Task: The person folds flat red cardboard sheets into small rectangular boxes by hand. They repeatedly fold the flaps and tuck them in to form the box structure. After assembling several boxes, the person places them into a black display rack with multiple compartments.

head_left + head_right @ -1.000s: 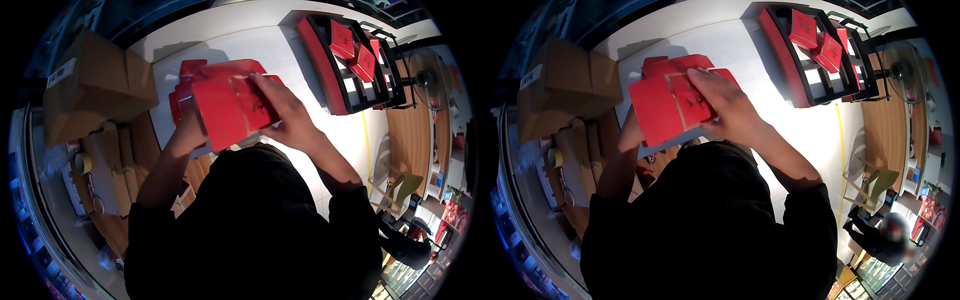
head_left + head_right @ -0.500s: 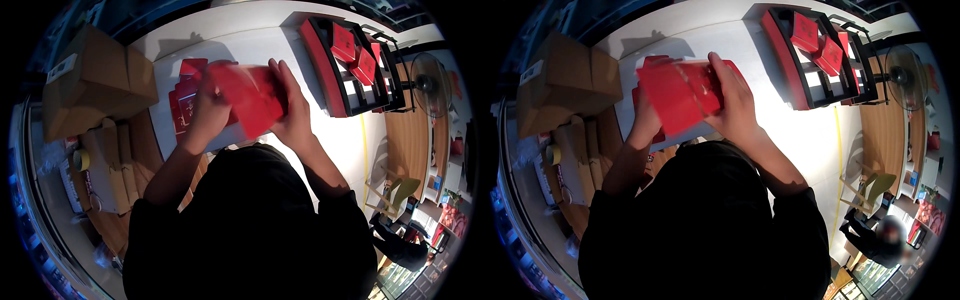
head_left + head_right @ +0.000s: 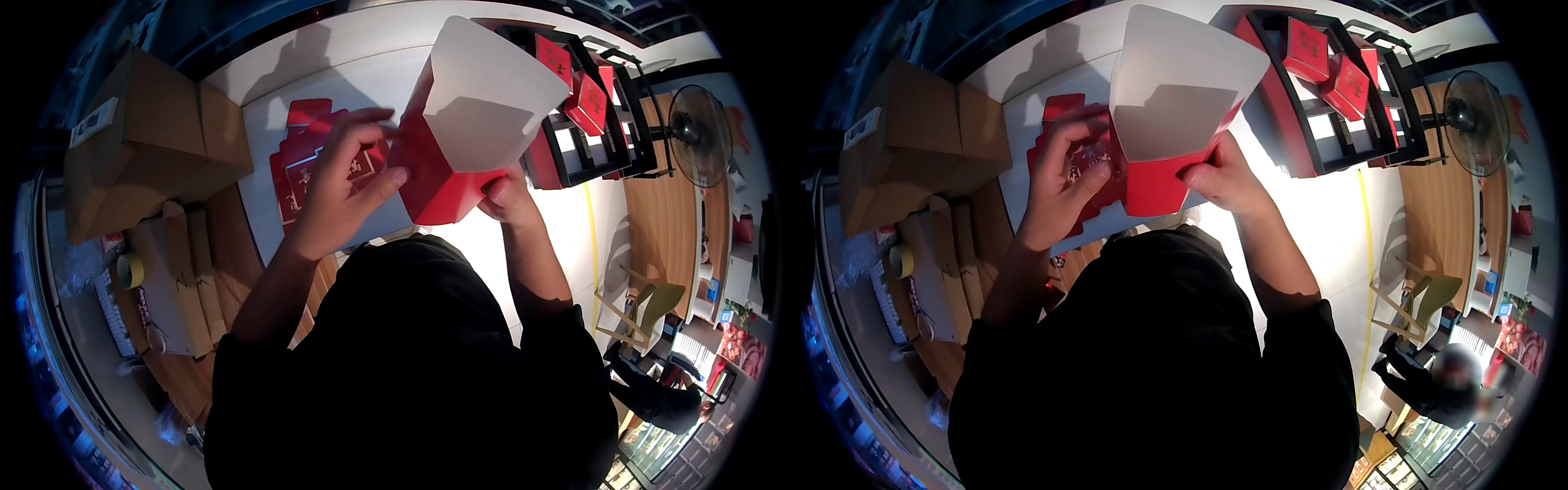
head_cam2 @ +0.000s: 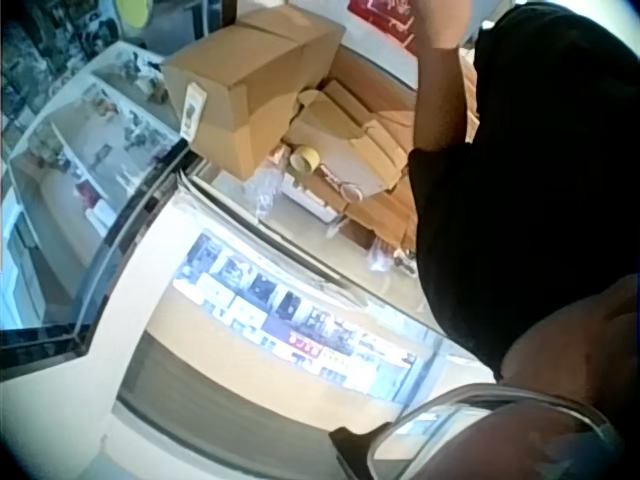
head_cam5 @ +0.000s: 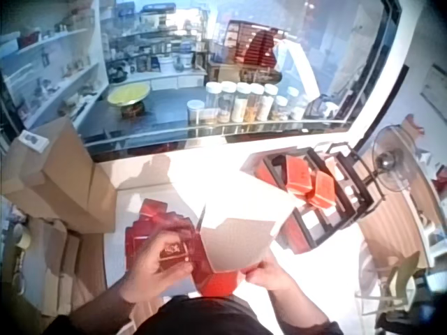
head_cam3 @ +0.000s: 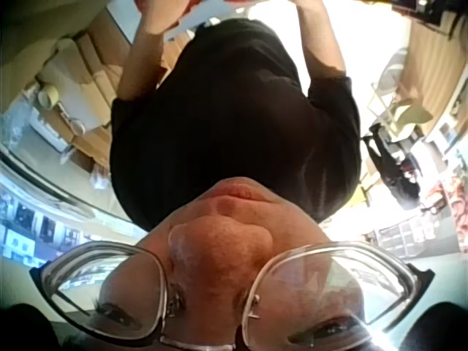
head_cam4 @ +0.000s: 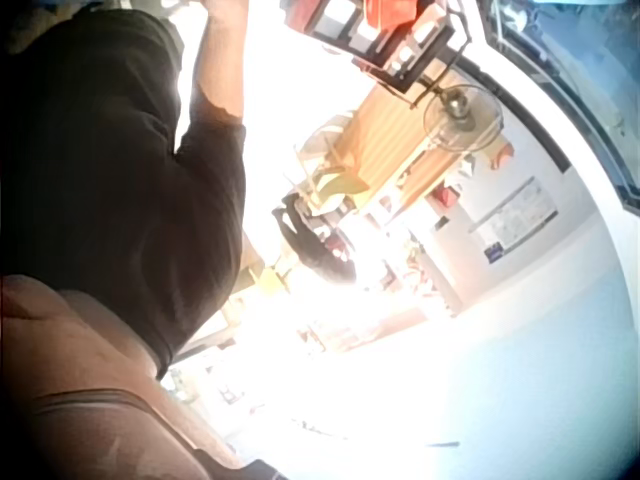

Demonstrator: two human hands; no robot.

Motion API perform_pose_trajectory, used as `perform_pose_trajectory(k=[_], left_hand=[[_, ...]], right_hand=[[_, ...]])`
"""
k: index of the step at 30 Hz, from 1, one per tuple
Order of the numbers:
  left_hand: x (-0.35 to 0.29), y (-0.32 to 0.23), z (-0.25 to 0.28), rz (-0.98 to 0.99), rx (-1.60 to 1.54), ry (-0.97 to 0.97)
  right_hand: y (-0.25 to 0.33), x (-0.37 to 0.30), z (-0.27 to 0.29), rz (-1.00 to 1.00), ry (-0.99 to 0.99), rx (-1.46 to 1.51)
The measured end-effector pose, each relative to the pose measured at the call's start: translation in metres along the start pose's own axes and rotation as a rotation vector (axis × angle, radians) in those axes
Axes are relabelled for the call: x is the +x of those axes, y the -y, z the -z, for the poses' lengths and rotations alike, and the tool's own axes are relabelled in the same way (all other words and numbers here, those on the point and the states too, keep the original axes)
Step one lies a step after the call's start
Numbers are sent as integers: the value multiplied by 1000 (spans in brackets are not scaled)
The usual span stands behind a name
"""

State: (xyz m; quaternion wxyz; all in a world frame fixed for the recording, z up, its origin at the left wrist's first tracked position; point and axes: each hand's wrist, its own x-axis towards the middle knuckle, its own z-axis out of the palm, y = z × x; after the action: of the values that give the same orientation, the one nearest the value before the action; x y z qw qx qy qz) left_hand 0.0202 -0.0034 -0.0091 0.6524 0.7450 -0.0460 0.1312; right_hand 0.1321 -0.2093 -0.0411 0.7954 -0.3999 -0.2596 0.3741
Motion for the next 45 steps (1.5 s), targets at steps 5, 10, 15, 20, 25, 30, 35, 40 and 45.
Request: perform_pose_trajectory(k=[5,10,15,20,25,30,35,40,45], left_hand=[[5,-8,-8,123,-234,7],[-2,-5,-3,244,-166,43],[-1,0,-10,205,-153,-72],[-3,-5,-12,102,1,-92],[-7,-4,-1,160,-128,4],[-11,-17,3,159,-145,-8],[-10,-11,-8,-86,-117,-214],[-1,-22,-5,-399,126,-177],[-2,-22,6,-460,300,-35]], right_hand=[[-8,14,-22,99,59,297],[-1,19,-40,89,-263,39],[-4,18,-46,212,-346,-267],[10,17,-60,168,-352,-404],[16,11,-50,-5,-188,-292],[20,9,-53,-5,-44,-348],[18,11,-65,488,-192,-476],[36,8,-64,537,-98,-632],[52,5,-65,525,37,-748]])
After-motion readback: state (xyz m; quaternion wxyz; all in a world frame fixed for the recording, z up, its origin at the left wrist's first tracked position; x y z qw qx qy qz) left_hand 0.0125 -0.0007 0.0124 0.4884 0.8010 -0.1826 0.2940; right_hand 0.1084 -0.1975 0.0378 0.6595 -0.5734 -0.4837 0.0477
